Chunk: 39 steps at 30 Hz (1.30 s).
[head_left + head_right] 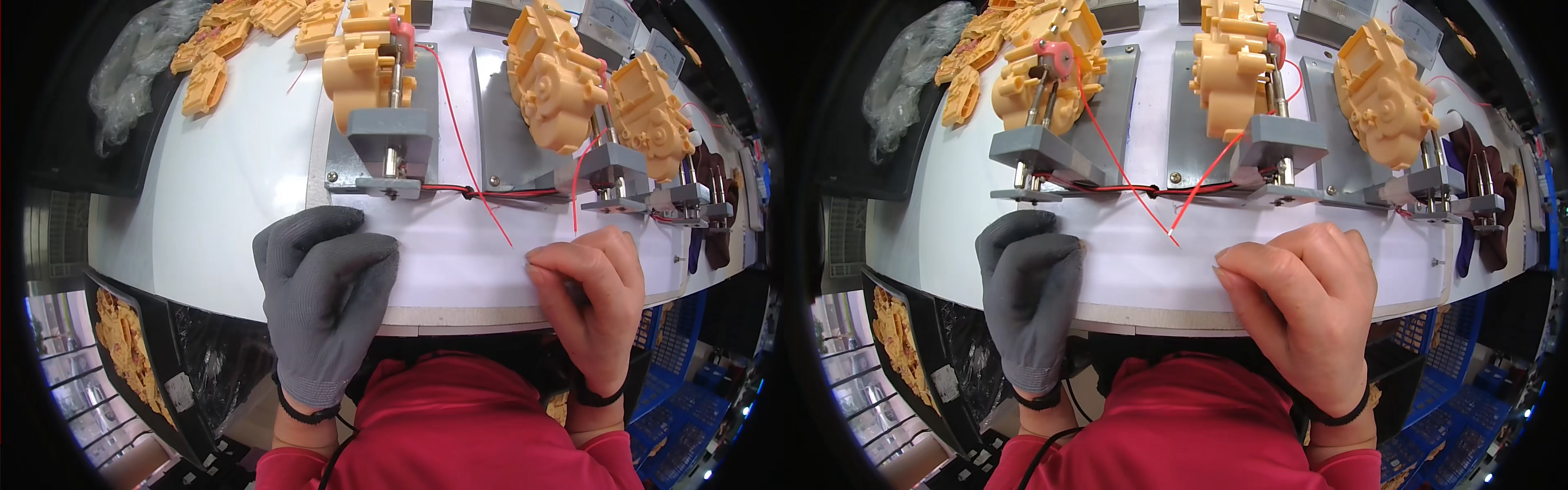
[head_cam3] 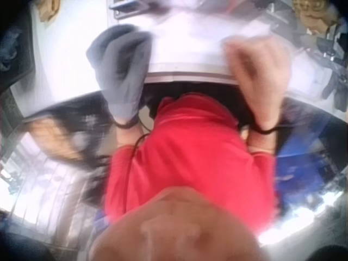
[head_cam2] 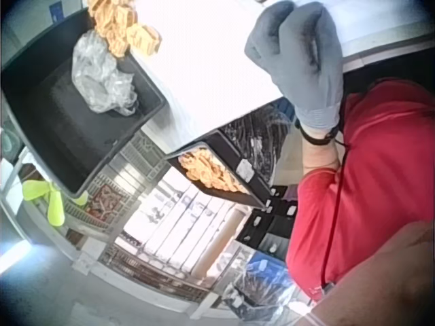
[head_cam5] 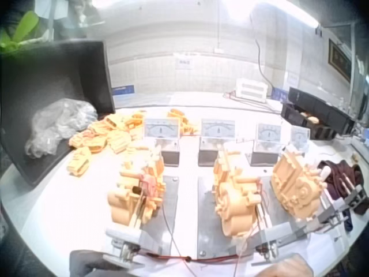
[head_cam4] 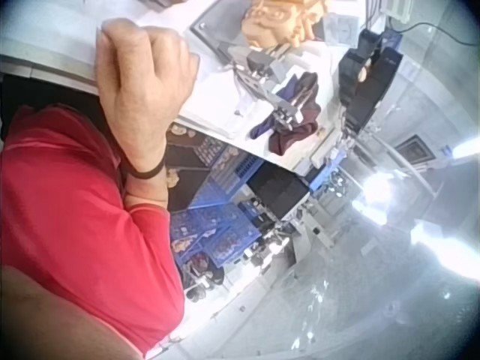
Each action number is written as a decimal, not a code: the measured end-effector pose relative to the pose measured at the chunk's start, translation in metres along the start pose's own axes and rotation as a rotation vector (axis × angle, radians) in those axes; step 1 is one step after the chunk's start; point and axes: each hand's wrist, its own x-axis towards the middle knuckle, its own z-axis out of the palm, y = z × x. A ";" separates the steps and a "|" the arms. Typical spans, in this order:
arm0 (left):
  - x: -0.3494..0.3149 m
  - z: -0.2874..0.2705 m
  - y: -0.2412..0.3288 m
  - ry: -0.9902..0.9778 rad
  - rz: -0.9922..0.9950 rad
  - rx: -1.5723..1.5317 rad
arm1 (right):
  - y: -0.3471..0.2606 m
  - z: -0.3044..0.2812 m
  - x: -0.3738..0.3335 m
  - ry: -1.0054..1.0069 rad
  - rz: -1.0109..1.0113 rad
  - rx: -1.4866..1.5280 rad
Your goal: The person places yellow plastic components onto a white testing board equipped with metal clamps and wires. They connect red wires to the components and adjust the clamps to secure them. The person repeats this process for multiple units, moving them from a pile on the table to the testing board.
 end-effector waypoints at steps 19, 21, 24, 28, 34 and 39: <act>0.000 0.001 -0.001 0.008 -0.002 -0.011 | 0.000 0.002 -0.002 0.017 -0.013 -0.001; 0.000 0.000 -0.001 0.006 0.008 0.000 | 0.000 0.002 -0.002 0.015 -0.009 -0.001; 0.000 0.000 -0.001 0.002 0.001 -0.002 | 0.001 0.002 -0.003 0.014 -0.003 -0.005; -0.001 0.000 -0.002 0.000 -0.005 -0.006 | 0.000 0.003 -0.003 0.017 0.005 -0.007; -0.001 0.000 -0.001 -0.004 -0.012 -0.014 | 0.000 0.003 -0.002 0.017 0.009 -0.011; -0.002 0.000 -0.002 0.001 -0.022 -0.012 | -0.001 0.004 -0.003 0.022 0.012 -0.007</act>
